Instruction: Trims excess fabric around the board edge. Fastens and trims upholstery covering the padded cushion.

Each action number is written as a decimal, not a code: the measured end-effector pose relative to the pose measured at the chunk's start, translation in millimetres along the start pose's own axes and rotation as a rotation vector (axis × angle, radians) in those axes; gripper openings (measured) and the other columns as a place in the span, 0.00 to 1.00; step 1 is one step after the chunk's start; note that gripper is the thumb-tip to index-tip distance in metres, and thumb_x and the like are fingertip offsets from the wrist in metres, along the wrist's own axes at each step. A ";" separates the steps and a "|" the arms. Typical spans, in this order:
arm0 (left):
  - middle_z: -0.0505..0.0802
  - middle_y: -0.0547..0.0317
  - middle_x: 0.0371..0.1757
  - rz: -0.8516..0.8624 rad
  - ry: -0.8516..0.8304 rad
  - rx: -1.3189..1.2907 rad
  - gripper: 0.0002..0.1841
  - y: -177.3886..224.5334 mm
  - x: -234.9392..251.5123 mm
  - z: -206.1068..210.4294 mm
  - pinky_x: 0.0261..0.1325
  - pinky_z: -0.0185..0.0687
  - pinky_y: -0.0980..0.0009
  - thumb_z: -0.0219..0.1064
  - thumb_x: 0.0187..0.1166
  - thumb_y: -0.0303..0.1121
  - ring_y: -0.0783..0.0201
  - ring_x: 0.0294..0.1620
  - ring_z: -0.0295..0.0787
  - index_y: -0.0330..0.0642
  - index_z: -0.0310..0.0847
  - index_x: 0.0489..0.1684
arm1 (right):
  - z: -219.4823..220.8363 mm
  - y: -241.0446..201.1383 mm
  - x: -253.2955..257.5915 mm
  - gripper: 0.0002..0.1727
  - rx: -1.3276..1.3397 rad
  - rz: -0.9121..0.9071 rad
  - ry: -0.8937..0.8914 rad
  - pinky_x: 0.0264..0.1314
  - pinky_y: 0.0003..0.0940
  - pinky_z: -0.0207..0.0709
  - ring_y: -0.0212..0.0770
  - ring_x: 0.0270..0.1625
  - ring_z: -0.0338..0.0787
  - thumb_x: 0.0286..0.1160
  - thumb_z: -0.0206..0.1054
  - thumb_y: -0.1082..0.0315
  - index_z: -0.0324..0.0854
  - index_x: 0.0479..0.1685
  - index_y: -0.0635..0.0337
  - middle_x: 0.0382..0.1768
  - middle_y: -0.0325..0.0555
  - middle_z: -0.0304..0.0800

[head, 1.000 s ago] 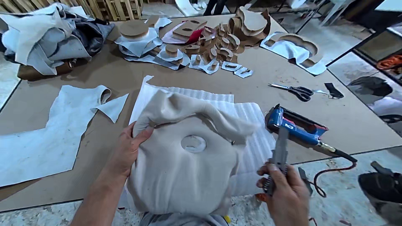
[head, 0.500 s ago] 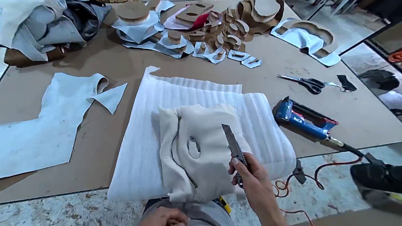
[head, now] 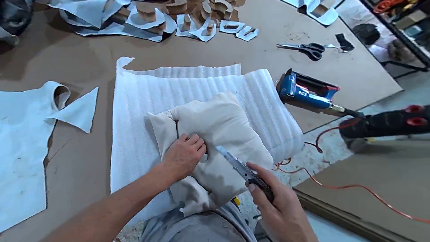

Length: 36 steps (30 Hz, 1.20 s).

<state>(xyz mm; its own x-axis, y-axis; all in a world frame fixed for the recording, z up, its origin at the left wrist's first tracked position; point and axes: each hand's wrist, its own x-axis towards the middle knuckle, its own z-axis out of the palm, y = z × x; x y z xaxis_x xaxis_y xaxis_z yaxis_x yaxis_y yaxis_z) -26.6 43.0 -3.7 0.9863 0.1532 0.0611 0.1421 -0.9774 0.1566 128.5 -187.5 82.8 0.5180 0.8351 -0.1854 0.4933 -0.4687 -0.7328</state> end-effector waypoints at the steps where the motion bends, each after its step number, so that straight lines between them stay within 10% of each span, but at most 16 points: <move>1: 0.92 0.56 0.49 0.008 -0.003 -0.015 0.10 -1.3 -0.4 -0.9 0.65 0.78 0.48 0.73 0.68 0.33 0.52 0.58 0.87 0.46 0.90 0.45 | 6.0 -4.1 -3.2 0.28 0.033 0.054 0.095 0.25 0.30 0.84 0.28 0.26 0.86 0.78 0.58 0.57 0.78 0.74 0.60 0.37 0.37 0.91; 4: 0.92 0.54 0.53 -0.012 -0.109 -0.076 0.14 -3.1 6.1 -12.8 0.77 0.68 0.41 0.79 0.60 0.38 0.49 0.64 0.85 0.44 0.90 0.42 | 30.6 -2.6 -8.5 0.19 0.285 0.326 0.447 0.23 0.26 0.85 0.29 0.26 0.89 0.71 0.64 0.66 0.81 0.58 0.67 0.31 0.38 0.89; 8: 0.91 0.53 0.59 0.044 -0.330 -0.115 0.16 -7.0 19.1 -29.6 0.80 0.62 0.41 0.77 0.67 0.34 0.48 0.71 0.80 0.46 0.90 0.53 | 65.4 10.0 -25.1 0.13 0.736 0.751 0.610 0.37 0.30 0.82 0.35 0.44 0.87 0.84 0.59 0.72 0.76 0.63 0.64 0.49 0.45 0.85; 13: 0.93 0.57 0.43 0.088 -0.347 -0.124 0.13 1.6 16.0 -46.6 0.68 0.70 0.49 0.72 0.72 0.32 0.52 0.57 0.87 0.50 0.87 0.54 | 76.5 9.4 -43.5 0.14 1.187 0.663 0.541 0.21 0.28 0.84 0.37 0.33 0.92 0.85 0.50 0.71 0.70 0.64 0.62 0.41 0.50 0.89; 18: 0.92 0.58 0.33 0.008 -0.161 -0.226 0.07 70.2 0.6 -48.3 0.51 0.79 0.53 0.74 0.71 0.34 0.53 0.44 0.89 0.46 0.89 0.42 | 33.2 19.7 -63.8 0.14 0.990 0.520 0.551 0.15 0.25 0.81 0.33 0.20 0.86 0.81 0.53 0.73 0.74 0.61 0.66 0.33 0.47 0.89; 29: 0.96 0.58 0.46 -0.074 -0.227 -0.407 0.15 53.4 -20.4 -20.2 0.65 0.78 0.48 0.67 0.75 0.25 0.52 0.53 0.89 0.47 0.90 0.57 | 28.0 62.8 -82.2 0.13 0.709 0.633 0.481 0.24 0.29 0.84 0.37 0.33 0.92 0.84 0.61 0.73 0.80 0.63 0.64 0.48 0.47 0.92; 33: 0.93 0.56 0.40 -0.077 -0.352 -0.412 0.17 48.1 -6.8 -35.0 0.63 0.77 0.48 0.54 0.86 0.40 0.52 0.49 0.88 0.48 0.90 0.56 | 12.9 45.7 -104.8 0.17 0.409 0.462 0.506 0.21 0.30 0.85 0.37 0.28 0.91 0.78 0.58 0.60 0.80 0.56 0.61 0.38 0.42 0.91; 36: 0.93 0.59 0.33 -0.050 -0.208 -0.301 0.18 57.7 -10.0 -15.3 0.57 0.79 0.50 0.62 0.83 0.52 0.54 0.43 0.89 0.48 0.92 0.43 | 16.1 13.8 -116.6 0.22 0.168 0.263 0.326 0.21 0.31 0.83 0.31 0.23 0.85 0.83 0.54 0.57 0.80 0.65 0.62 0.29 0.36 0.86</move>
<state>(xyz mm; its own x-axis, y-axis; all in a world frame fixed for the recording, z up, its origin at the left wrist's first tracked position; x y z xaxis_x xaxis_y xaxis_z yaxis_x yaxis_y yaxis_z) -29.6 -12.8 19.8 0.9792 0.1362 -0.1507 0.1897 -0.8782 0.4390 63.6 -286.7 83.7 0.8172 0.5464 -0.1835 0.2090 -0.5775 -0.7892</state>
